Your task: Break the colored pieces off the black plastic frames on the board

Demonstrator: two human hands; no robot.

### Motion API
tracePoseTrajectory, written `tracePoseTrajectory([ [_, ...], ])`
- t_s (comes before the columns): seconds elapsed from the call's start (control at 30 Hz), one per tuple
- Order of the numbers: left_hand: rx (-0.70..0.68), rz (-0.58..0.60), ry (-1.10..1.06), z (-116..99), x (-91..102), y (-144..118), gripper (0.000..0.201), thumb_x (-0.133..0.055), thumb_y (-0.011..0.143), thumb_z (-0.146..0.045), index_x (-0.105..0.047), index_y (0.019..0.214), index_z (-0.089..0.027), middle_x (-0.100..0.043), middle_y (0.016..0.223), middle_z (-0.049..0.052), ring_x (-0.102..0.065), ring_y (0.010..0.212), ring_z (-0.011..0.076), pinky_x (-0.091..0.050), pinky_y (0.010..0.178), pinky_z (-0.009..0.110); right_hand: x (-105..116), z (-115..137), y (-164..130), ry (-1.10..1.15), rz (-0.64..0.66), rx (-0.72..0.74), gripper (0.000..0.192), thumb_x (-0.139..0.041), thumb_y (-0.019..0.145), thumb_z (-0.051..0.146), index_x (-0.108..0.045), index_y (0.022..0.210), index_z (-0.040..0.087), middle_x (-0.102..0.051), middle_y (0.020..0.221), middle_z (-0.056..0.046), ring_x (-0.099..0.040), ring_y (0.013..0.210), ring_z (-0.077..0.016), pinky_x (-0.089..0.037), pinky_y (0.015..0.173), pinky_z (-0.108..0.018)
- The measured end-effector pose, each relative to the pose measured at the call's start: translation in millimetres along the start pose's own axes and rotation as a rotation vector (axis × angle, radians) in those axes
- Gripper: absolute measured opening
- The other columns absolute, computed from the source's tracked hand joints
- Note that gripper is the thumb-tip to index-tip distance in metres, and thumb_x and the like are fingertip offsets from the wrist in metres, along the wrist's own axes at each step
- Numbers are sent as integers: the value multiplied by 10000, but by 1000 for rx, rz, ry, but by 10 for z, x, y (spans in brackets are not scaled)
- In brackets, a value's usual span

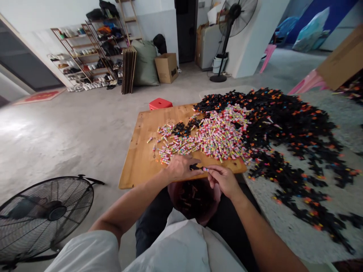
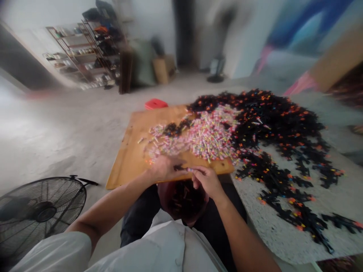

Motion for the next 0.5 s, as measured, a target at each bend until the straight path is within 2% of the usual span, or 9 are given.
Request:
tracePoseTrajectory([
  [0.13,103,46,10,30,-139,-9,604,-529,943,-741,-781,1164,-237,-772,946,87,-712,765,195,-476,654,260,63,-96,-12,-33,-45,-3,358,-751,853,478,-762,1008,155,-641,619,32,-537,418,-110,-410,419,-235],
  [0.23,52,197,-37,108,-251,61,743,-635,811,-822,-750,1258,-241,-778,1077,98,-734,900,246,-527,743,294,132,-144,-67,-105,-63,-14,310,-703,872,469,-737,956,172,-635,609,34,-550,433,-126,-426,442,-248],
  [0.3,8,217,-125,281,-189,202,719,-659,837,-770,-706,1336,-255,-764,1166,85,-726,971,235,-538,809,295,175,-194,-123,-194,-35,-38,260,-647,898,442,-715,914,192,-607,579,47,-542,431,-132,-415,448,-249],
  [0.33,20,181,-166,436,-109,310,632,-640,902,-698,-693,1352,-257,-757,1184,74,-719,982,215,-534,835,286,187,-237,-155,-269,-3,-62,234,-622,906,421,-706,895,203,-589,557,54,-535,427,-135,-404,450,-249],
  [0.4,178,32,-168,925,103,558,432,-552,1019,-520,-718,1293,-229,-763,1101,66,-707,946,192,-524,839,276,179,-341,-217,-469,87,-106,193,-587,912,369,-704,870,221,-597,550,48,-552,448,-151,-403,472,-255],
  [0.47,375,-24,-77,1441,201,774,333,-552,1022,-386,-747,1196,-179,-752,1065,95,-693,982,216,-511,884,294,127,-423,-260,-685,183,-111,180,-572,909,323,-726,882,235,-674,616,16,-620,533,-177,-436,541,-273],
  [0.5,467,-15,-53,1669,195,863,314,-561,1012,-347,-739,1203,-172,-745,1081,108,-685,1008,226,-501,914,304,88,-441,-265,-778,219,-96,186,-567,910,309,-738,892,239,-714,669,-3,-655,593,-191,-450,586,-283],
])
Point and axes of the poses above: each hand's wrist, its own y-axis towards the middle knuckle, its own x-axis out of the back of the hand, z = x × y, the point moved 9 cm from there along y, towards the middle knuckle
